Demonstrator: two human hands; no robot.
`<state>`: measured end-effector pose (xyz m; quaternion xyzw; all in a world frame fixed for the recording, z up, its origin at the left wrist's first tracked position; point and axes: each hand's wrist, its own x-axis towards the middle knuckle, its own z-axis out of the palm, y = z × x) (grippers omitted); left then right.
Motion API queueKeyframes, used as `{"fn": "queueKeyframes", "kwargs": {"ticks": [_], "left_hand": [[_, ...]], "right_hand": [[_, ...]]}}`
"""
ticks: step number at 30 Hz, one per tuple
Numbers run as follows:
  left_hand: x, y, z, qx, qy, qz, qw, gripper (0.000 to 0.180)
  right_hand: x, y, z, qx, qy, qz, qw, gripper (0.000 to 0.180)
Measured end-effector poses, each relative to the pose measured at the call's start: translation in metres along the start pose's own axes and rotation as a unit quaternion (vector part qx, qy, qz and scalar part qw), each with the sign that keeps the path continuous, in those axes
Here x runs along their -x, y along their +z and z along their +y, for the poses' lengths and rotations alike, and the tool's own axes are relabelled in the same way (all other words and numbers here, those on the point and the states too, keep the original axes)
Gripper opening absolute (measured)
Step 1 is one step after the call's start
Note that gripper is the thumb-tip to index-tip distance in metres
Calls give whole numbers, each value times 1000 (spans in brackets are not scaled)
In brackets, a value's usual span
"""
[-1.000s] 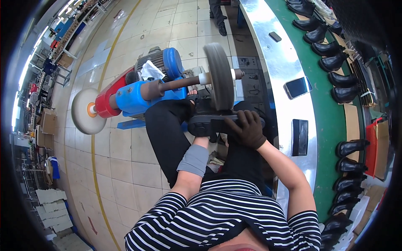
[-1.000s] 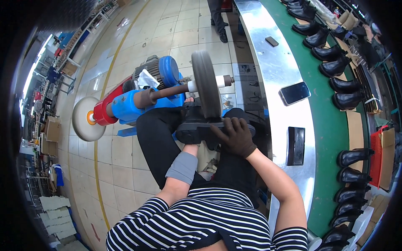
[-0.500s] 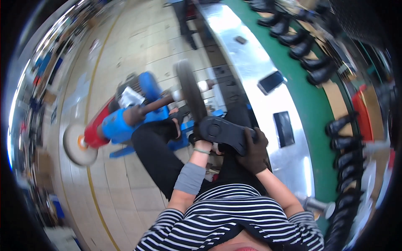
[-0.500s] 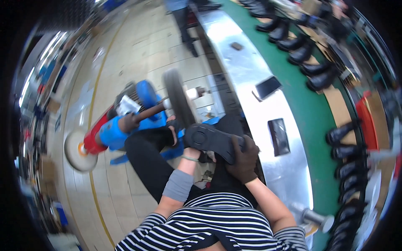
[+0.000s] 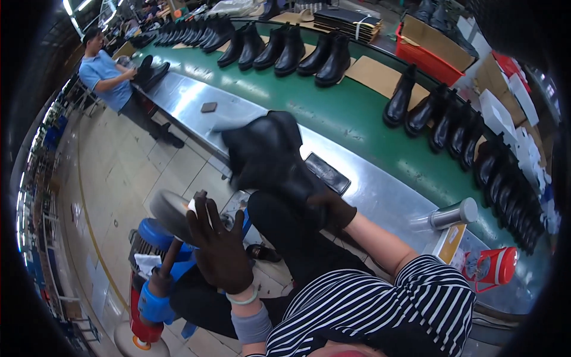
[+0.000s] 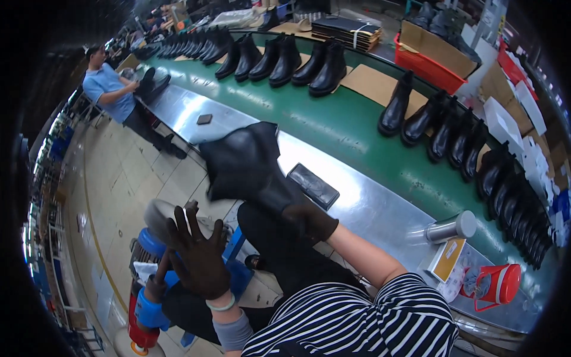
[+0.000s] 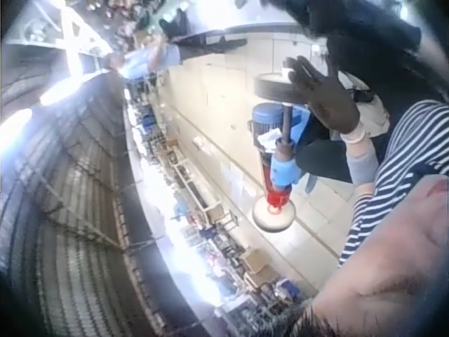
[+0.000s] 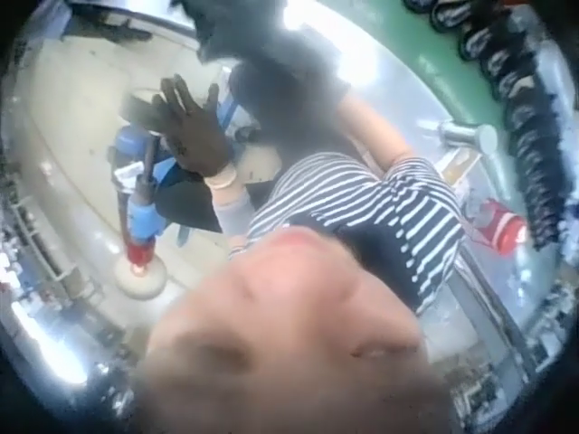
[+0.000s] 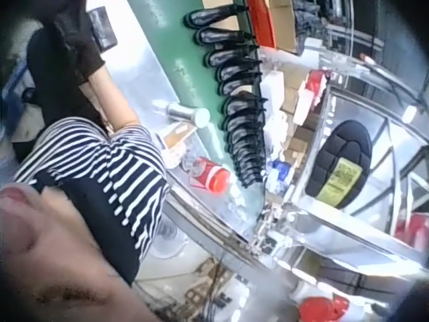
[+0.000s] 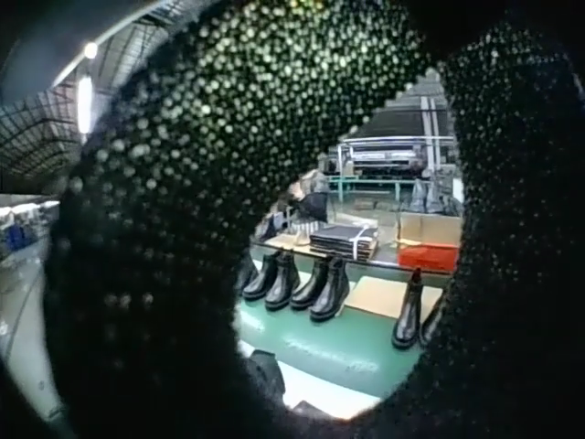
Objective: Polishing and finishing leather boots using an industrial grinding and buffing machine.
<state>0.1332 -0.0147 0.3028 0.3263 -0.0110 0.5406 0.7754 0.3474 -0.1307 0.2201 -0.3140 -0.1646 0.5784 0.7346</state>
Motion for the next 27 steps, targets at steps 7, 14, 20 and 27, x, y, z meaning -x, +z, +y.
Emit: {"fn": "queueKeyframes", "kwargs": {"ticks": [7,14,20,27], "left_hand": [[11,-18,-10,-318,-276,9,907,54],[25,-61,-23,-309,-307,-13,900,38],[34,-116,-33,-454,-329,-85,824,42],[45,-152,-45,-278,-387,64,877,37]], "right_hand": [[-83,-130,-118,-206,-117,19,971,66],[-126,-247,-205,-406,-216,175,871,88],[-67,-156,-78,714,-146,181,660,105],[-53,-86,-31,850,-3,291,438,99]]}}
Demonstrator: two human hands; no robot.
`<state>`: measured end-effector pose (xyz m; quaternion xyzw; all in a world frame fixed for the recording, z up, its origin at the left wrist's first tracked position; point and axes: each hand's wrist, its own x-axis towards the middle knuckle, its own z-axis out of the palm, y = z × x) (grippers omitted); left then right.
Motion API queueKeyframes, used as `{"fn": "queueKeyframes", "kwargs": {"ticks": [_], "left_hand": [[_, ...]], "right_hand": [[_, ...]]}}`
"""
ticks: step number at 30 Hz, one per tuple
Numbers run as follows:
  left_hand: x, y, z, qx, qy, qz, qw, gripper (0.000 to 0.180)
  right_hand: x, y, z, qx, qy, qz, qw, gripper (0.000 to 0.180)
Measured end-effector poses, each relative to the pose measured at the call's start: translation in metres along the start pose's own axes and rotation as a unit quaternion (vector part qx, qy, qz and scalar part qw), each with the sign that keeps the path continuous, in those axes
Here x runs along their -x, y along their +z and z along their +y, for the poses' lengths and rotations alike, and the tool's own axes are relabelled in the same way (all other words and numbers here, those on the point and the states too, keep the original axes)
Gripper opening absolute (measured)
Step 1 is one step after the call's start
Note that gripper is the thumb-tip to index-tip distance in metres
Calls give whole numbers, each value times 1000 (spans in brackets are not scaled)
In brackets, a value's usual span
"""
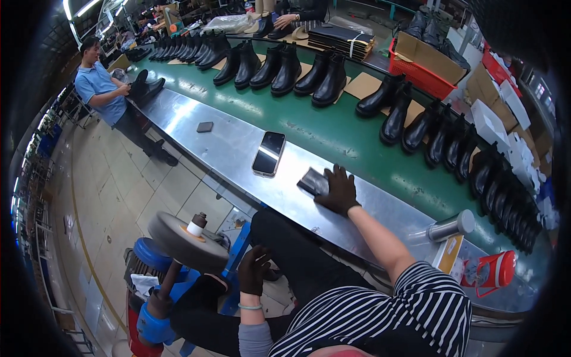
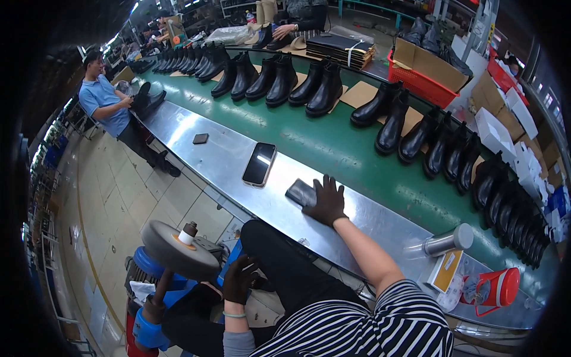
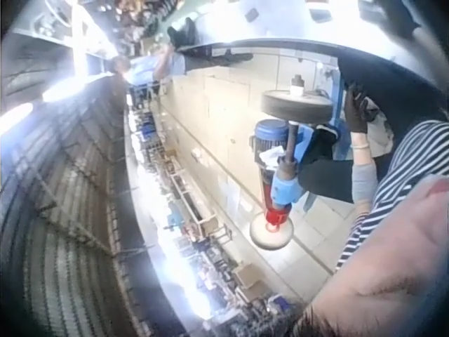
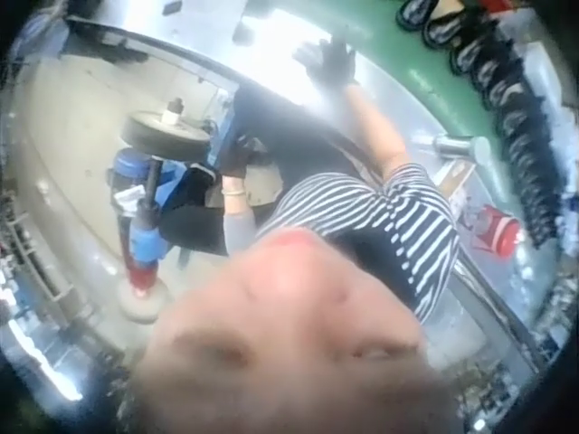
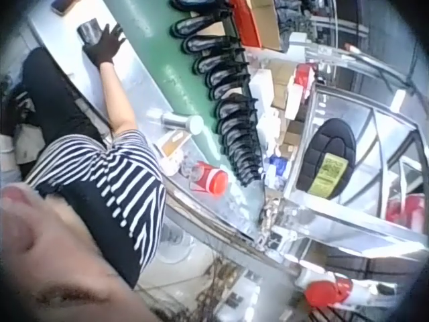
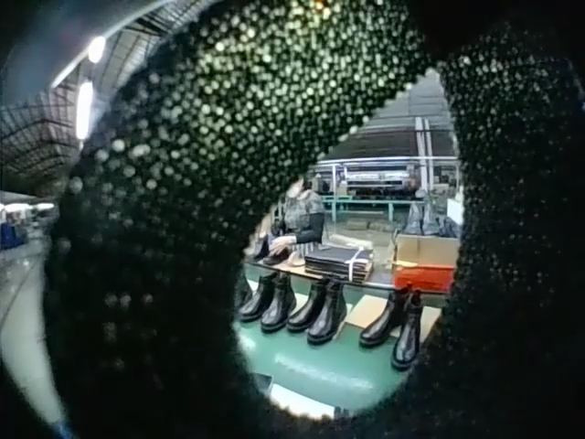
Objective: Polishing and finishing leather boots using an industrial grinding and buffing machine.
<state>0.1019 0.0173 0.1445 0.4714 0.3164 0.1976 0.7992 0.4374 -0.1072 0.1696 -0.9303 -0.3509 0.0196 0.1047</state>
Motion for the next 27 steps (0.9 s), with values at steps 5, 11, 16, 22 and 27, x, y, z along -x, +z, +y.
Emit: {"fn": "queueKeyframes", "kwargs": {"ticks": [5,11,16,22,27], "left_hand": [[5,-2,-8,3,-1,10,1000,36],[1,1,-5,95,-82,39,991,39],[12,5,8,-34,110,-8,993,45],[-9,-8,3,15,188,20,982,57],[-14,-56,-32,195,120,37,973,50]], "right_hand": [[-64,-11,10,-137,49,-2,989,88],[-120,-2,8,-195,123,94,969,88],[-91,25,-67,-654,-5,72,753,51],[64,66,-179,-548,-241,-67,798,78],[114,95,-209,-391,-259,-215,857,77]]}}
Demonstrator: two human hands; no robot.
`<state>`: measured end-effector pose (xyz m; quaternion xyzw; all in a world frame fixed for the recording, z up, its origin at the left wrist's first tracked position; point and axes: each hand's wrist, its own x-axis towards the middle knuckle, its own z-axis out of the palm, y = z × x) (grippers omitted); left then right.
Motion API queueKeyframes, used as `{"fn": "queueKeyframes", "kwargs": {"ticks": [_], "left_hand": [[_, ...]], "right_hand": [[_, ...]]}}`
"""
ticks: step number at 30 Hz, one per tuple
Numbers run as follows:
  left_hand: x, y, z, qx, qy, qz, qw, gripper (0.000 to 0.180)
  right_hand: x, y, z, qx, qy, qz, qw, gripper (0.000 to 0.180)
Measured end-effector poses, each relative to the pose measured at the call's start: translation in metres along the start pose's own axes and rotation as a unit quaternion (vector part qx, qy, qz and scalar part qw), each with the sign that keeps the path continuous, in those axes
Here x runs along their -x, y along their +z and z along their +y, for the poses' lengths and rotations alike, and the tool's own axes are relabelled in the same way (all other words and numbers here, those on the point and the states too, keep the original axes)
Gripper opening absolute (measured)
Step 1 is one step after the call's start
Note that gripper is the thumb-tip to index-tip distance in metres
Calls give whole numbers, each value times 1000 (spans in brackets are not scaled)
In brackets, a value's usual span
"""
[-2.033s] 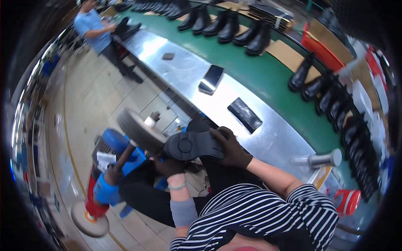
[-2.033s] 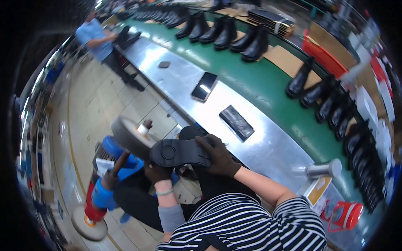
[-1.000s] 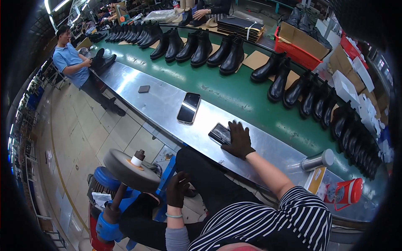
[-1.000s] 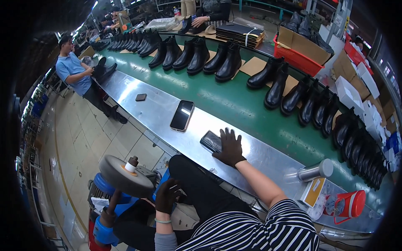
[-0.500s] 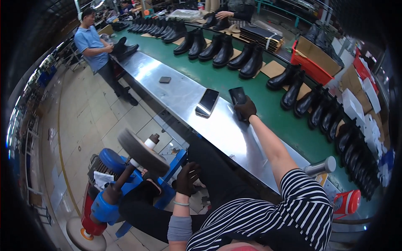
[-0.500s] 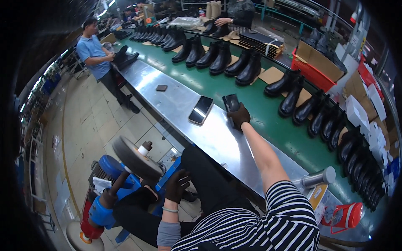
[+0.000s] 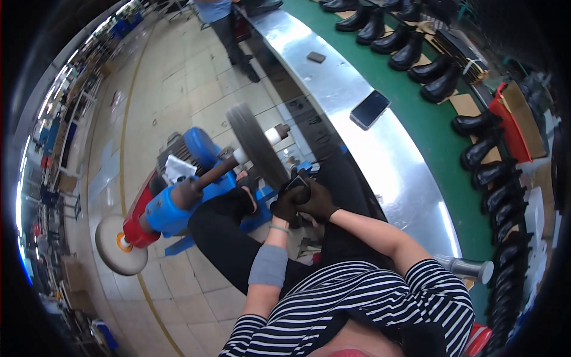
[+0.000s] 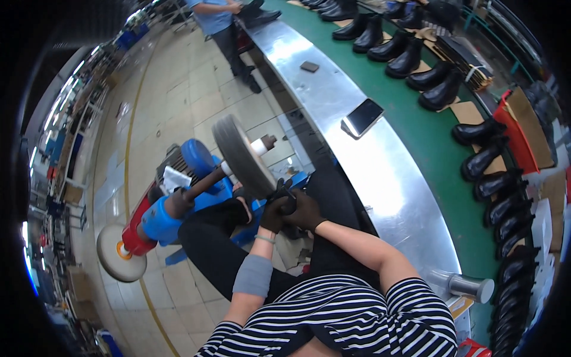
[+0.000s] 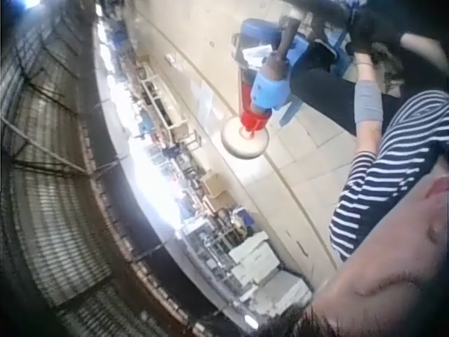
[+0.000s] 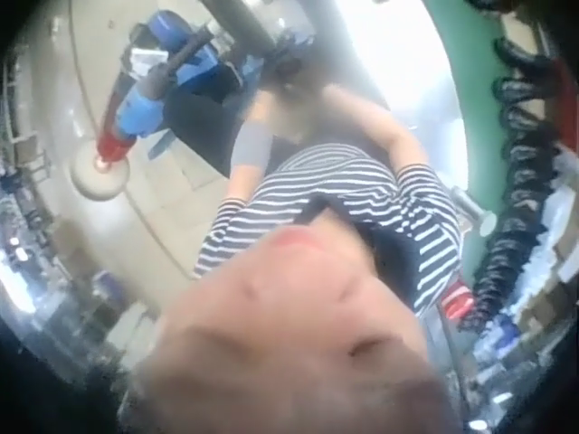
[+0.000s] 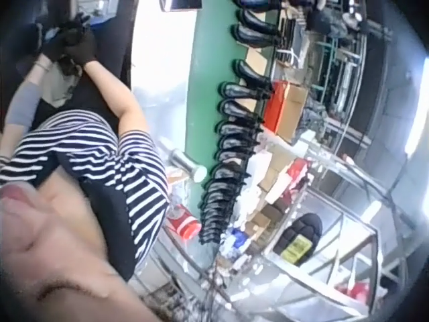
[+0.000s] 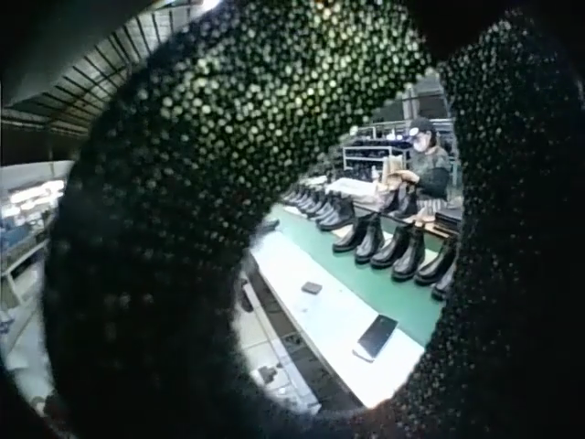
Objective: Polishing and finishing leather boots using an industrial grinding and buffing machine.
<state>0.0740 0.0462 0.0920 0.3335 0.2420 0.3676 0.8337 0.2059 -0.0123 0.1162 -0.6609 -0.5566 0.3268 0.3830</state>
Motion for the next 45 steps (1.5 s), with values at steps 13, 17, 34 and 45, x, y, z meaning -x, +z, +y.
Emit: {"fn": "queueKeyframes", "kwargs": {"ticks": [13,17,34,45], "left_hand": [[-6,-43,-13,-76,27,74,994,31],[-8,-45,-11,-28,23,72,997,27],[-6,-26,7,-79,55,72,993,36],[-3,-17,10,-59,47,66,995,44]], "right_hand": [[-6,24,-8,-89,-10,30,996,90],[-7,31,-10,-97,-17,63,993,93],[-9,37,-7,-108,-1,62,992,94],[-5,29,-13,-115,5,52,992,87]]}}
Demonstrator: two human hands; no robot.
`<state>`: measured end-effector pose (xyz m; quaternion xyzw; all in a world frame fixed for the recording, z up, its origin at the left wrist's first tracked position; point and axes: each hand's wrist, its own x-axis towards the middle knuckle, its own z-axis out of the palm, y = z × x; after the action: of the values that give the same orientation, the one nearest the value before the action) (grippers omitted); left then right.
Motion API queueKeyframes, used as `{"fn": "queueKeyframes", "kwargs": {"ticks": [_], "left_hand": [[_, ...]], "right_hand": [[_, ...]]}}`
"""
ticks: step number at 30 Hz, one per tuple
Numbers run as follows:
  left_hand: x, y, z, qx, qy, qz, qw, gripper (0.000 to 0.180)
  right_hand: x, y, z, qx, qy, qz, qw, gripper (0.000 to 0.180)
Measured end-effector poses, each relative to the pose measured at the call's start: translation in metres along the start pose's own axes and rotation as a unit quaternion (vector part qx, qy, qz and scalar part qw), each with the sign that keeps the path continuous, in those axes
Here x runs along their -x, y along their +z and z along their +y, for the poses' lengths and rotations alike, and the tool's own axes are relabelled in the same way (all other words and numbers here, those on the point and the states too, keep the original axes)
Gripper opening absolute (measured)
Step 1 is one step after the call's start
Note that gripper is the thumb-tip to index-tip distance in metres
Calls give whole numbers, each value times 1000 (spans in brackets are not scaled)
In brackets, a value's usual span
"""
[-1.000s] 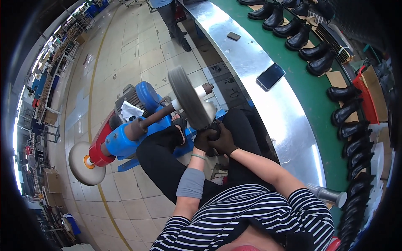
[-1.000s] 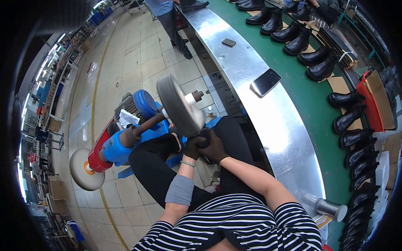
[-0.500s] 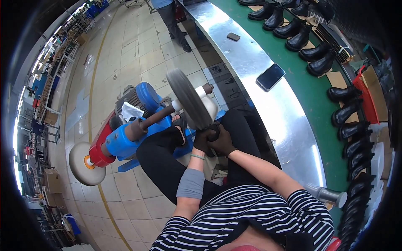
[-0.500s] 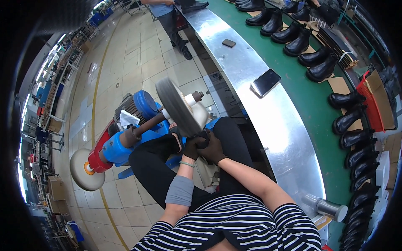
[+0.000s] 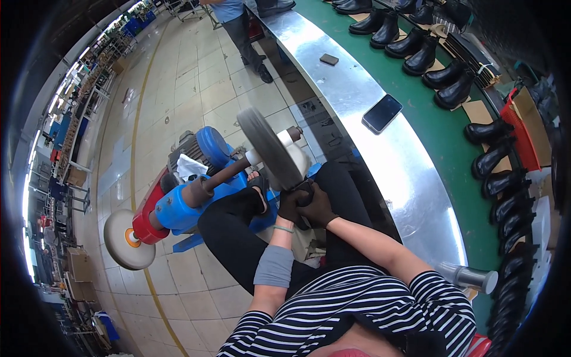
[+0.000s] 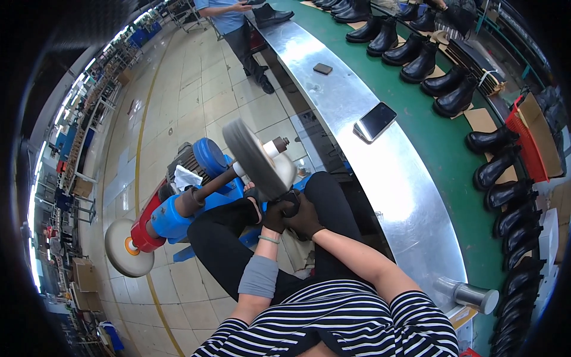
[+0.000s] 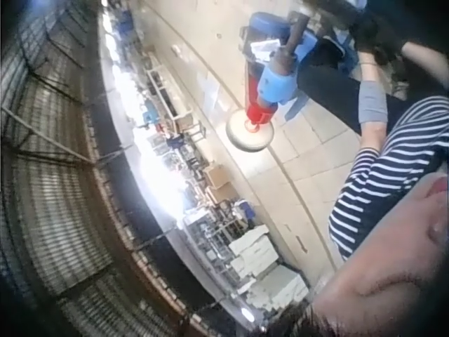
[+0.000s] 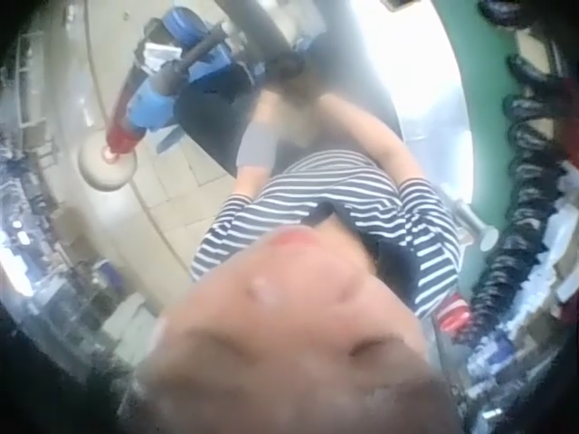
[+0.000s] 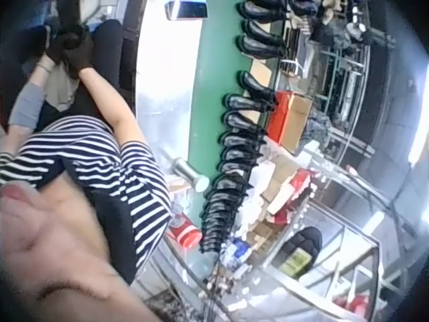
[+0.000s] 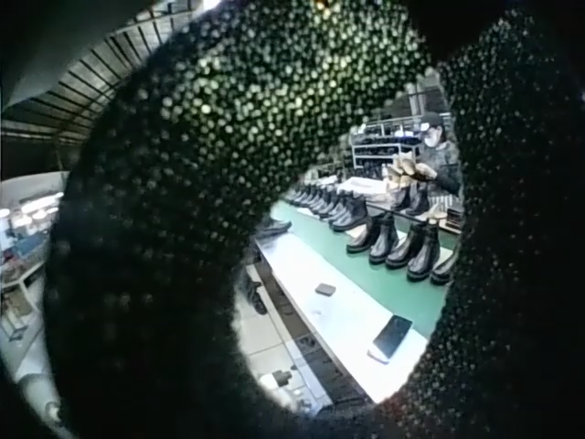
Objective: Polishing and finishing leather boots using an industrial grinding and buffing machine.
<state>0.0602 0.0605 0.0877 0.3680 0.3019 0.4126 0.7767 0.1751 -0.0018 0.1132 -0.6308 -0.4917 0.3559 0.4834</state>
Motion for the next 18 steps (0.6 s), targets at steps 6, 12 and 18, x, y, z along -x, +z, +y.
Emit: {"fn": "queueKeyframes", "kwargs": {"ticks": [6,12,18], "left_hand": [[10,18,11,-48,-13,-35,998,53],[22,58,22,-81,23,-144,986,74],[20,66,2,-140,-77,-176,971,88]], "right_hand": [[8,-19,-17,-54,-35,-3,998,79],[5,-72,-33,-17,-73,15,997,69],[-29,-210,-24,214,88,40,972,79]]}}
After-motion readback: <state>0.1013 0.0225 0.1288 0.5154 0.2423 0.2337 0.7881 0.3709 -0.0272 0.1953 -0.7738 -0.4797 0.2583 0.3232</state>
